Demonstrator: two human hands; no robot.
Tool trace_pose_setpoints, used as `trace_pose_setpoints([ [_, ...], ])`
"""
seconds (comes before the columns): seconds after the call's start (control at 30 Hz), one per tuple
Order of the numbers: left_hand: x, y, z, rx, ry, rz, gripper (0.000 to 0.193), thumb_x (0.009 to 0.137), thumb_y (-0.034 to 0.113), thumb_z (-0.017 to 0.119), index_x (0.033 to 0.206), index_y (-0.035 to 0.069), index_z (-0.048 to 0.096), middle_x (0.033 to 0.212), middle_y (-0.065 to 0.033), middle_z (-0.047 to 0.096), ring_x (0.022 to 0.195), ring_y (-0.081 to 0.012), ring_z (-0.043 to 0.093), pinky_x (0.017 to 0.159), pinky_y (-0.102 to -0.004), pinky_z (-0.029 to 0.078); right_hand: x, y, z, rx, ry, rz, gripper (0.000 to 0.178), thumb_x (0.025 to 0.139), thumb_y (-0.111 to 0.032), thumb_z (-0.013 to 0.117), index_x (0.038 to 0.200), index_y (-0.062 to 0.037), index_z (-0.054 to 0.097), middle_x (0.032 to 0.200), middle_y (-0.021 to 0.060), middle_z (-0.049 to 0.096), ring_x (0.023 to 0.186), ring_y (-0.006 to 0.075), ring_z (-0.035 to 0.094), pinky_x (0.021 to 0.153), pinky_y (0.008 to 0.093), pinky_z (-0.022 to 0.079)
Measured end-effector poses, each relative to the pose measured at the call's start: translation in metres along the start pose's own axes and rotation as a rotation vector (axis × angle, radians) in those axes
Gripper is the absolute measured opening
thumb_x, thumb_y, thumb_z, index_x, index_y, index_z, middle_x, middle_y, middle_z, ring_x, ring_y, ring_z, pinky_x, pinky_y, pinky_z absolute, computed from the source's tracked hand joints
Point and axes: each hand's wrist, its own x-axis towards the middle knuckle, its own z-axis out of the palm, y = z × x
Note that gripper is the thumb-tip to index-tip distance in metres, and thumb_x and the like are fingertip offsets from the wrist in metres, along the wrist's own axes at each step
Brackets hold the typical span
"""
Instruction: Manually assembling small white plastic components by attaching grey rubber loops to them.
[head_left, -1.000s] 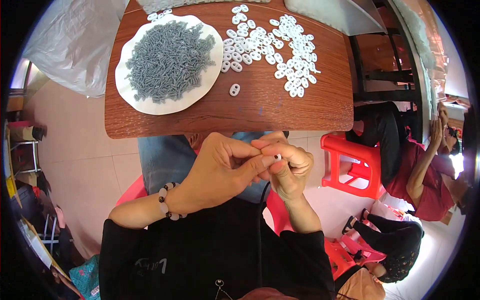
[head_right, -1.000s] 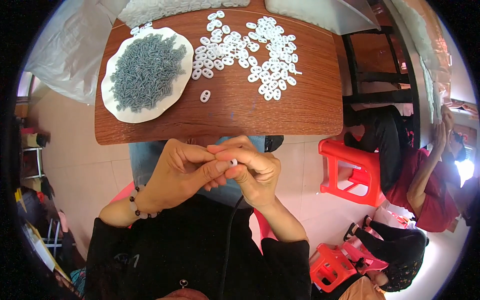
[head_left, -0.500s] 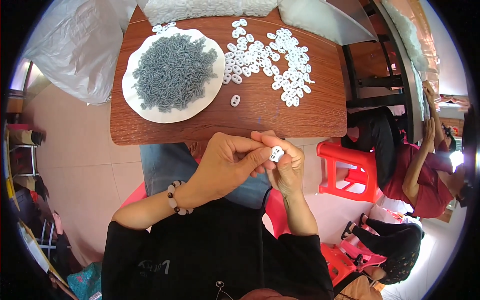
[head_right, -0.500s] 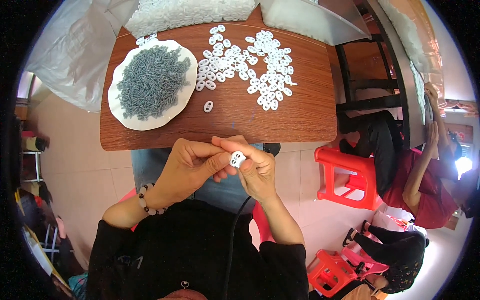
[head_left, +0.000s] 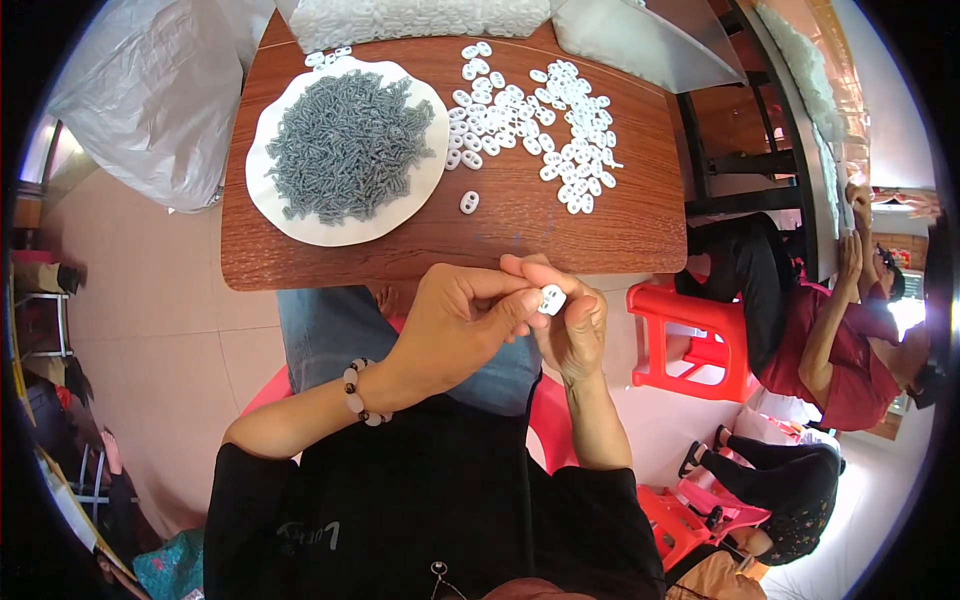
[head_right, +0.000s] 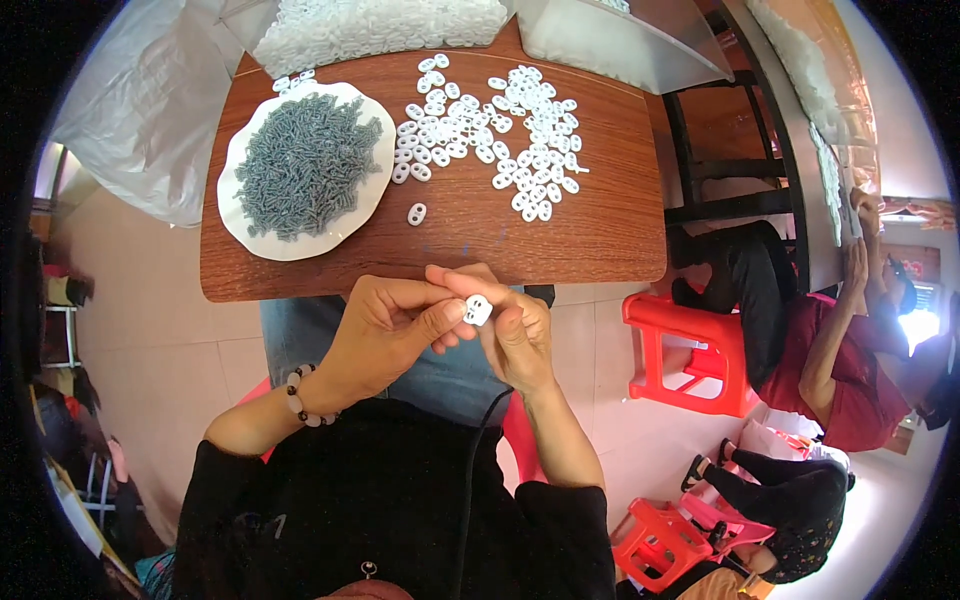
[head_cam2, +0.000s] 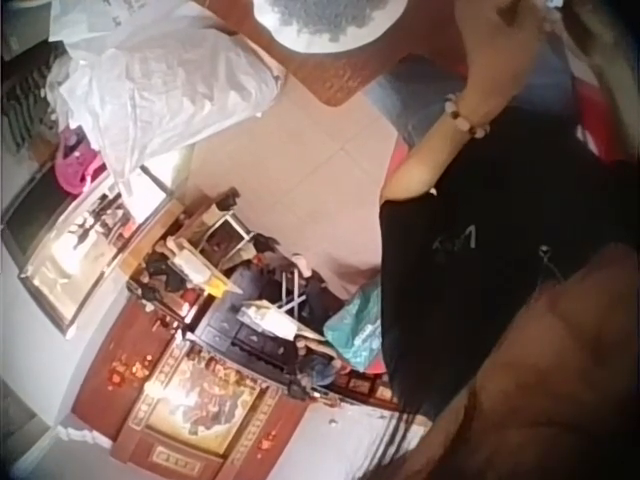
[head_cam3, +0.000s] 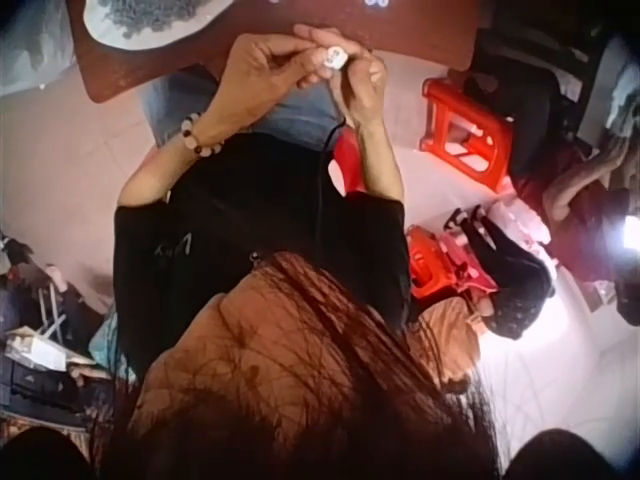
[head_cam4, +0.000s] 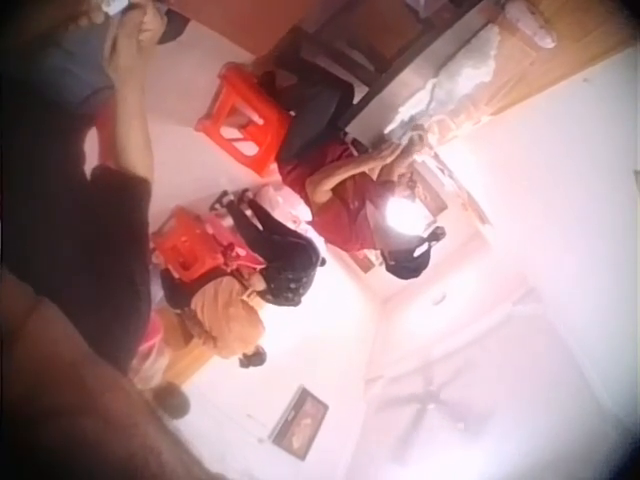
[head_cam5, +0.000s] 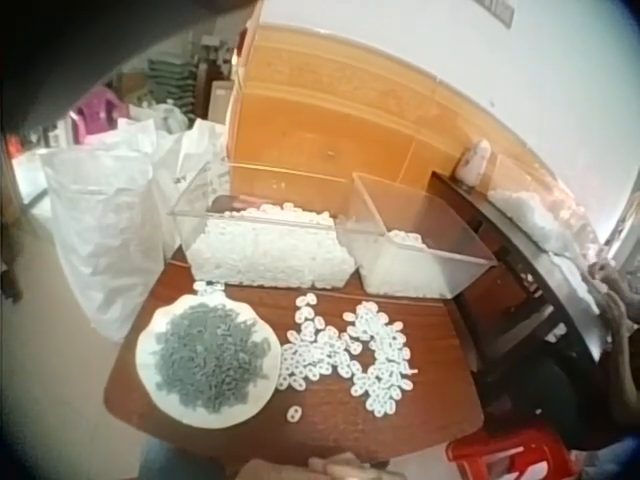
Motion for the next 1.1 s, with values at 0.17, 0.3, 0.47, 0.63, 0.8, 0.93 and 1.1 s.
trace_pose_setpoints([
  [0.17, 0.001, -0.002, 0.001, 0.023, 0.027, 0.052, 0.021, 0.092, 0.015, 0.06, 0.092, -0.003, 0.07, 0.075, -0.007, 0.069, 0.063, -0.006, 0.058, 0.059, -0.0216, 0.048, 0.002, -0.004, 0.001, -0.003, -0.05, -0.012, 0.057, 0.092, -0.04, 0.055, 0.123, 0.008, 0.053, 0.128, 0.0305, 0.05, 0.112, 0.0287, 0.055, 0.093, 0.0377, 0.046],
  [0.3, 0.002, -0.008, -0.001, -0.001, -0.004, 0.059, 0.021, 0.091, 0.017, 0.061, 0.094, -0.002, 0.069, 0.075, -0.0034, 0.068, 0.065, -0.0046, 0.057, 0.059, -0.0202, 0.046, 0.002, -0.002, -0.004, -0.096, -0.025, -0.001, 0.052, 0.092, -0.035, 0.059, 0.121, 0.0071, 0.055, 0.128, 0.0297, 0.05, 0.107, 0.0269, 0.057, 0.089, 0.0352, 0.047],
  [0.47, 0.006, -0.011, -0.002, -0.043, -0.016, -0.012, 0.026, 0.094, 0.02, 0.056, 0.083, -0.001, 0.066, 0.067, -0.0016, 0.061, 0.059, -0.0048, 0.052, 0.053, -0.0195, 0.041, 0.015, -0.021, -0.011, -0.249, 0.091, -0.093, 0.037, 0.094, -0.025, 0.057, 0.116, 0.0055, 0.059, 0.117, 0.0218, 0.06, 0.089, 0.0158, 0.06, 0.077, 0.0291, 0.051],
  [0.63, 0.022, -0.026, -0.025, -0.248, 0.036, -0.126, 0.026, 0.093, 0.019, 0.053, 0.074, 0.002, 0.059, 0.058, 0.0015, 0.053, 0.051, -0.005, 0.046, 0.048, -0.0195, 0.035, 0.064, -0.078, -0.015, -0.579, 0.208, -0.155, 0.037, 0.091, -0.024, 0.062, 0.114, 0.0051, 0.06, 0.093, 0.0141, 0.068, 0.071, 0.0116, 0.057, 0.066, 0.0242, 0.046],
  [0.8, 0.022, -0.025, -0.022, -0.192, 0.06, -0.094, 0.025, 0.093, 0.018, 0.052, 0.075, 0.002, 0.058, 0.056, 0.0015, 0.051, 0.049, -0.006, 0.044, 0.047, -0.02, 0.034, 0.15, -0.131, -0.027, -0.922, 0.273, -0.36, 0.032, 0.092, -0.02, 0.058, 0.11, 0.0055, 0.063, 0.091, 0.0077, 0.069, 0.069, 0.0078, 0.053, 0.065, 0.0199, 0.042],
  [0.93, 0.023, -0.027, -0.021, -0.139, 0.04, -0.094, 0.025, 0.093, 0.018, 0.052, 0.076, 0.002, 0.058, 0.057, 0.0011, 0.051, 0.049, -0.0062, 0.046, 0.047, -0.0205, 0.036, 0.224, -0.162, -0.065, -1.033, 0.332, -0.423, 0.035, 0.089, -0.024, 0.062, 0.108, 0.0058, 0.064, 0.089, 0.0072, 0.069, 0.072, 0.0075, 0.055, 0.068, 0.0199, 0.044],
  [1.1, 0.024, -0.027, -0.023, -0.161, 0.014, -0.121, 0.025, 0.093, 0.019, 0.053, 0.077, 0.0, 0.058, 0.059, 0.0004, 0.052, 0.051, -0.0066, 0.047, 0.048, -0.021, 0.037, 0.285, -0.163, -0.105, -1.54, 0.524, -0.344, 0.034, 0.086, -0.024, 0.065, 0.108, 0.0014, 0.066, 0.084, 0.0058, 0.069, 0.072, 0.0094, 0.06, 0.069, 0.0237, 0.048],
])
